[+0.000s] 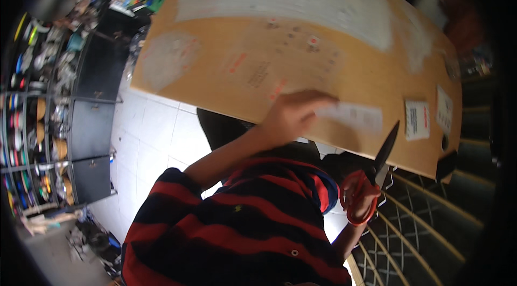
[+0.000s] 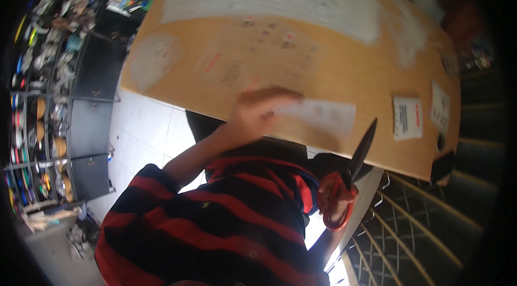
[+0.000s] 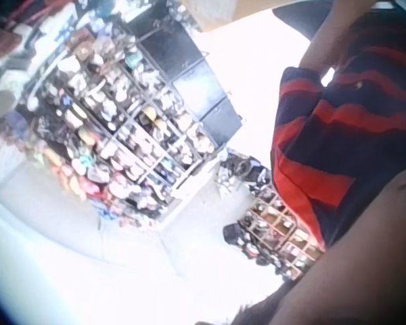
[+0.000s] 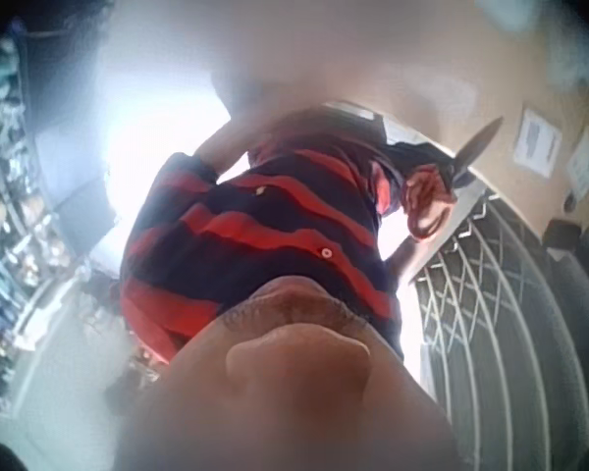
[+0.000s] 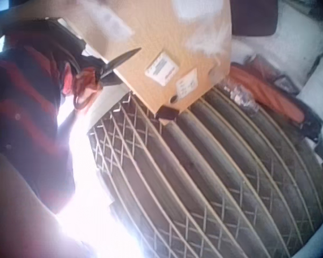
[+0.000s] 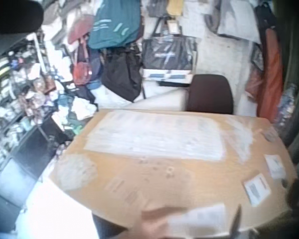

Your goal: The person uses red-handled scissors to cut a large sheet of translucent paper with printed text and logos into smaller rectangular pieces. The person repeatedly positions the scissors, cuts along straight lines, and separates the resulting pieces on a wooden table.

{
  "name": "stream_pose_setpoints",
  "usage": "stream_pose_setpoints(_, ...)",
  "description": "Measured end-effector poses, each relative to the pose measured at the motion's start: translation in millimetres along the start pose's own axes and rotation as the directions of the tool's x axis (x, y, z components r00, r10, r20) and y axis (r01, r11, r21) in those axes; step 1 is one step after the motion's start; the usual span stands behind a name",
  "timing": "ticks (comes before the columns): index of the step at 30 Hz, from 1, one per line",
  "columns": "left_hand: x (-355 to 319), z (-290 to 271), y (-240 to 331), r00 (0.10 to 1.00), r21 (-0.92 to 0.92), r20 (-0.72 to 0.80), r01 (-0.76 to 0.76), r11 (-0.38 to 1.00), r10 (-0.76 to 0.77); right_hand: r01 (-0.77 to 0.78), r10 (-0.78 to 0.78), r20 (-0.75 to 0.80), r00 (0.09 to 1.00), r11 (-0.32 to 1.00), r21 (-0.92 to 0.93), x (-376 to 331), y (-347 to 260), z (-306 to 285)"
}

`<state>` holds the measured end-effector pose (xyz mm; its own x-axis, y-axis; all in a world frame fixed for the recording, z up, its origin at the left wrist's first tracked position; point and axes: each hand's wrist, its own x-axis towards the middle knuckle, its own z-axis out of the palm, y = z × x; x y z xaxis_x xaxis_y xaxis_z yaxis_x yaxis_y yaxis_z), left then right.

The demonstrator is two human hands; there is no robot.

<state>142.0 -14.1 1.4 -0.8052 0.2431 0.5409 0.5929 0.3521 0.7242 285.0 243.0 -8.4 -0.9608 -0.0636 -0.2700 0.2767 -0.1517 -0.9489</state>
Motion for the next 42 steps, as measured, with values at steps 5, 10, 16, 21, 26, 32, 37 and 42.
stream_pose_setpoints(5, 8, -115, -30, 0.740, 0.019, -0.517, 0.512, 0.859, -0.430, -0.021, 0.043, 0.135, 0.990, 0.987, -0.159, 9, -6, 8)
stream_pose_setpoints(10, -43, -242, -84, 0.730, 0.319, -0.637, 0.542, 0.777, -0.247, -0.036, 0.136, 0.294, 0.946, 0.946, -0.322, 18, 5, 31)
stream_pose_setpoints(16, -71, -270, -135, 0.786, 0.732, -0.613, 0.602, 0.319, -0.079, -0.003, 0.167, 0.432, 0.886, 0.935, -0.355, 25, 14, 38)
stream_pose_setpoints(21, -36, -171, -96, 0.959, 0.629, -0.274, 0.231, 0.742, -0.067, -0.043, 0.163, 0.359, 0.919, 0.946, -0.321, 21, 12, 40)
stream_pose_setpoints(26, -30, -72, -44, 0.961, 0.554, 0.209, 0.038, 0.832, -0.183, -0.106, 0.199, 0.371, 0.907, 0.960, -0.257, 12, 12, 39)
stream_pose_setpoints(32, -37, -20, 2, 0.916, 0.456, 0.339, 0.042, 0.889, -0.217, -0.207, 0.323, 0.329, 0.887, 0.917, -0.341, -8, 3, 34)
stream_pose_setpoints(37, -51, -6, 7, 0.941, 0.369, 0.288, 0.061, 0.927, -0.177, -0.276, 0.394, 0.325, 0.860, 0.893, -0.355, -28, -8, 29)
stream_pose_setpoints(42, -60, 4, 6, 0.984, 0.318, 0.162, 0.022, 0.948, -0.078, -0.324, 0.440, 0.331, 0.835, 0.879, -0.350, -39, -15, 24)
